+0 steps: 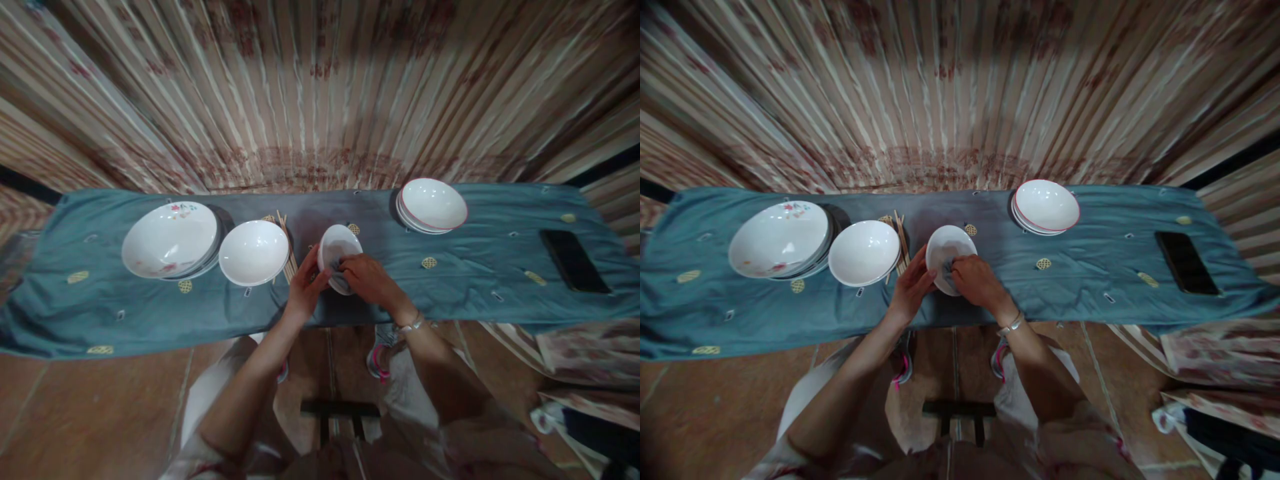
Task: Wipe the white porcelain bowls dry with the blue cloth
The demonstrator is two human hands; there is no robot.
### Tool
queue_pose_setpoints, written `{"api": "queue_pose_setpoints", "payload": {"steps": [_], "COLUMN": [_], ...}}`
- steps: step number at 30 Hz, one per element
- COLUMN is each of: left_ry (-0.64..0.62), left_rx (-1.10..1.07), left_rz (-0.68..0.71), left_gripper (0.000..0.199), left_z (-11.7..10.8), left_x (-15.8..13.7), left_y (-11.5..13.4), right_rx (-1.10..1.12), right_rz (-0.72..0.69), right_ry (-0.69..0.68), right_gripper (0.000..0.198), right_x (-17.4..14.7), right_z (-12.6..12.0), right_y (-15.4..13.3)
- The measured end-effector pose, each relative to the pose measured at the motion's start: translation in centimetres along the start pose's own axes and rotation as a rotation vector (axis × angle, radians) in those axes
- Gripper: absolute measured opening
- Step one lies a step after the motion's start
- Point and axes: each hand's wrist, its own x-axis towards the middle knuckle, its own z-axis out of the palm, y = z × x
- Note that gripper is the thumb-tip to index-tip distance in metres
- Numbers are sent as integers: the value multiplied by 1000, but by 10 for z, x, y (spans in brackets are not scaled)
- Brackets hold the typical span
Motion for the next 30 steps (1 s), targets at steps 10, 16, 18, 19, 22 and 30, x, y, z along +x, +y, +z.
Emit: {"api": "queue_pose_setpoints", "payload": {"steps": [10,16,18,19,22,30], "left_ry": [-2,4,-4,-9,-18,-18], "left_rx": [-5,3,-4,-8,-21,-4], "left_rz": [-8,-7,-7,-7,-10,-12], "left_gripper": [86,86,86,87,88,93], "left_z": [1,-1,-1,0,0,0], "left_x": [-1,-1,-1,-1,-1,0], "left_y": [3,3,3,3,4,4], "right_rx": [280,556,624,656,754,826], "right_rz": [-46,-81,-70,-65,-78,-112], "right_ry": [-38,-22,-10,4,79,199], "right_gripper": [35,38,37,37,37,43], "right_x": [0,0,1,1,2,5], "right_z": [-1,2,5,6,12,24], "right_y": [6,7,6,5,2,-1]}}
